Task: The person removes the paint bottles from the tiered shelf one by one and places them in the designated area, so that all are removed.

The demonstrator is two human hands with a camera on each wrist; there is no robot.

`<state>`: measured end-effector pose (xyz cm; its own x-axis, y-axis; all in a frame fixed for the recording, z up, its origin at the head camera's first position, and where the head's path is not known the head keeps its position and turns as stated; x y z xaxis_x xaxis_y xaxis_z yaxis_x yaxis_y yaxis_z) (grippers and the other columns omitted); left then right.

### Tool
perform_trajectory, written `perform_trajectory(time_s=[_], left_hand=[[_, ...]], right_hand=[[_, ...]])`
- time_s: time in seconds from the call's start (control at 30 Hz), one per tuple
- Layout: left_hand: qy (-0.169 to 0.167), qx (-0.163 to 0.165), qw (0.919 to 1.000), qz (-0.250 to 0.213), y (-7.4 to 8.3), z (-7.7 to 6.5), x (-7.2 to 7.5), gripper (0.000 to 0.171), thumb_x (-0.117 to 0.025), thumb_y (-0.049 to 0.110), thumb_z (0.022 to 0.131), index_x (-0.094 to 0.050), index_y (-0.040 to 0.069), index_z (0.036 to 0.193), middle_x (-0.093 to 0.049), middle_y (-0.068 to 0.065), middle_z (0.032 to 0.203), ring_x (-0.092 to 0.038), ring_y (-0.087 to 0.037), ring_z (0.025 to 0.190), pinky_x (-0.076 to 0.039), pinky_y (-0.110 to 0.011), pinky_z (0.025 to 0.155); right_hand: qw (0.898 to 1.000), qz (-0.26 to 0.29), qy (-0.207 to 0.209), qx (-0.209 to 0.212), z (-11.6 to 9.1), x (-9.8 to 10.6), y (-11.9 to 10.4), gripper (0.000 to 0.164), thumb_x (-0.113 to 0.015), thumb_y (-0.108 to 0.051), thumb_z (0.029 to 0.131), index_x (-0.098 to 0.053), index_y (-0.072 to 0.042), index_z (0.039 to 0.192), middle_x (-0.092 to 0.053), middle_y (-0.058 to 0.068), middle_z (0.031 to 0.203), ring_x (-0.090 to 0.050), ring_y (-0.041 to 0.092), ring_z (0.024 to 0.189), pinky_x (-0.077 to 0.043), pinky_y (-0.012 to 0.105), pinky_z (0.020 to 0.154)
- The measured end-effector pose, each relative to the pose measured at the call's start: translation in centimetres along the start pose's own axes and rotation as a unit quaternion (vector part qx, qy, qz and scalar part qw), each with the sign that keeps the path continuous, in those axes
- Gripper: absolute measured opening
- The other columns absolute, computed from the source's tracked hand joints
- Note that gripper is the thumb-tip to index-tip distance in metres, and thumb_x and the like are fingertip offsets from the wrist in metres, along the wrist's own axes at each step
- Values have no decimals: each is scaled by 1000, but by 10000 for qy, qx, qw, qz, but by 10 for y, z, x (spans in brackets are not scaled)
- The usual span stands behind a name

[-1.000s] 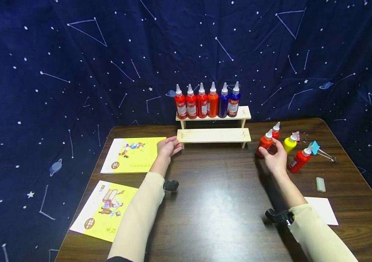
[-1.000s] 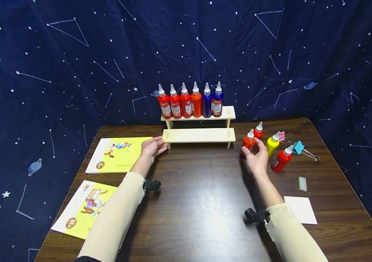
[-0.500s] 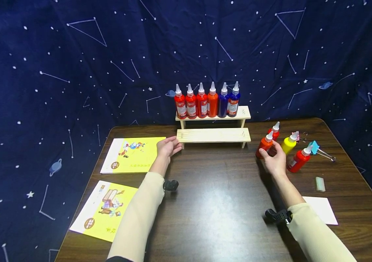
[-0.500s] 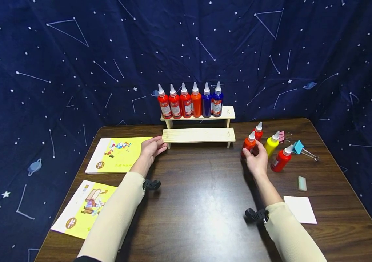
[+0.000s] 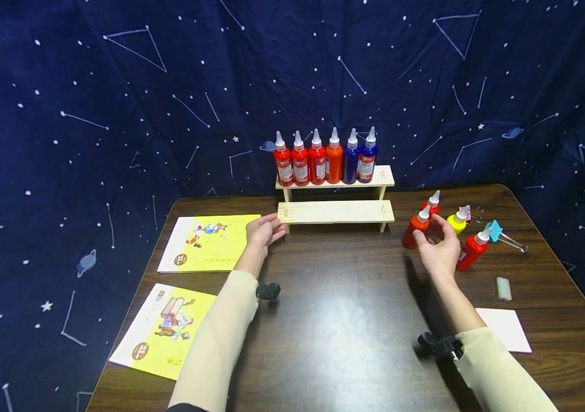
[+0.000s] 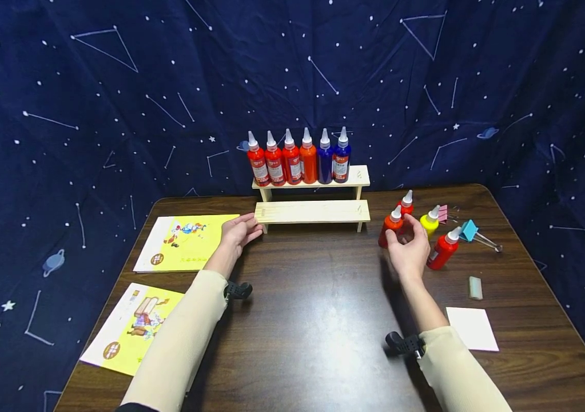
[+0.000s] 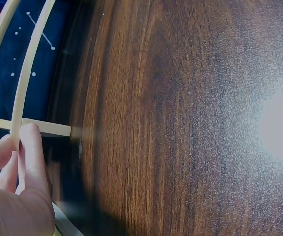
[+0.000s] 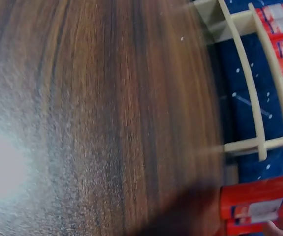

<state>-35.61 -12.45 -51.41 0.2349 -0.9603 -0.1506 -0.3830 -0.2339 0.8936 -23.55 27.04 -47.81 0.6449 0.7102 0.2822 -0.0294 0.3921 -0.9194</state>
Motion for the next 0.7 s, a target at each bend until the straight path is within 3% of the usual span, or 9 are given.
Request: perform_trajectory(time_s=[0.1, 0.17, 0.27, 0.4, 0.57, 0.7], left_hand=[[-8, 1, 10000, 17, 2, -1, 0, 28, -63, 2, 90, -65, 1, 119, -68, -13, 92, -69, -19, 81, -60, -29, 76], [-3, 9, 10000, 23, 2, -2, 0, 29, -63, 2, 91, -65, 1, 119, -67, -14, 95, -69, -19, 80, -60, -29, 77], [-11, 46, 10000, 14, 1, -2, -1, 29, -63, 1, 90, -65, 1, 119, -67, -15, 97, -69, -20, 83, -60, -29, 77], [-14, 44, 10000, 47, 1, -2, 0, 29, -63, 2, 90, -65, 1, 120, -67, -13, 93, -69, -21, 86, -60, -29, 77], [42, 40, 10000, 66, 0, -2, 2, 29, -63, 1, 90, -65, 1, 119, -67, -11, 90, -69, -19, 80, -60, -30, 77], [-24, 14, 10000, 92, 1, -2, 0, 29, -63, 1, 90, -66, 2, 119, -67, -12, 92, -70, -20, 83, -60, -29, 77]], right_hand=[[9947, 60, 721, 731, -2, 6, -19, 39, -73, -10, 79, -65, -5, 117, -65, 11, 111, -60, 21, 99, -52, 19, 79], [9854, 270, 1054, 1313, -2, 6, -35, 34, -72, -5, 78, -67, -4, 111, -65, 14, 106, -60, 21, 94, -48, 16, 77], [9736, 501, 1049, 1963, 3, 0, -59, 34, -71, 0, 77, -68, -5, 110, -65, 11, 105, -59, 18, 94, -46, 16, 79], [9753, 372, 183, 2170, 18, -23, -86, 42, -70, -3, 79, -63, -7, 121, -61, 10, 113, -57, 23, 105, -52, 29, 86], [9764, 2, -1220, 1780, 41, -62, -106, 58, -70, -9, 82, -49, -5, 136, -53, 17, 126, -54, 30, 117, -54, 48, 91], [9726, -66, -1840, 1417, 59, -86, -111, 63, -68, -10, 86, -40, -2, 142, -48, 23, 133, -50, 37, 123, -49, 51, 99]])
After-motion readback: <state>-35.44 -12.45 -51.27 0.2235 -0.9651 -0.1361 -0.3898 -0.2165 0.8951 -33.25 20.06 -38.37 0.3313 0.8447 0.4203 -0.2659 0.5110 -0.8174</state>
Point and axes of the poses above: each hand's wrist, its own z-axis towards the middle knuckle, its own x-axis out of the back of the hand, y = z × x, the point moved 5 cm from there along z, towards the middle knuckle
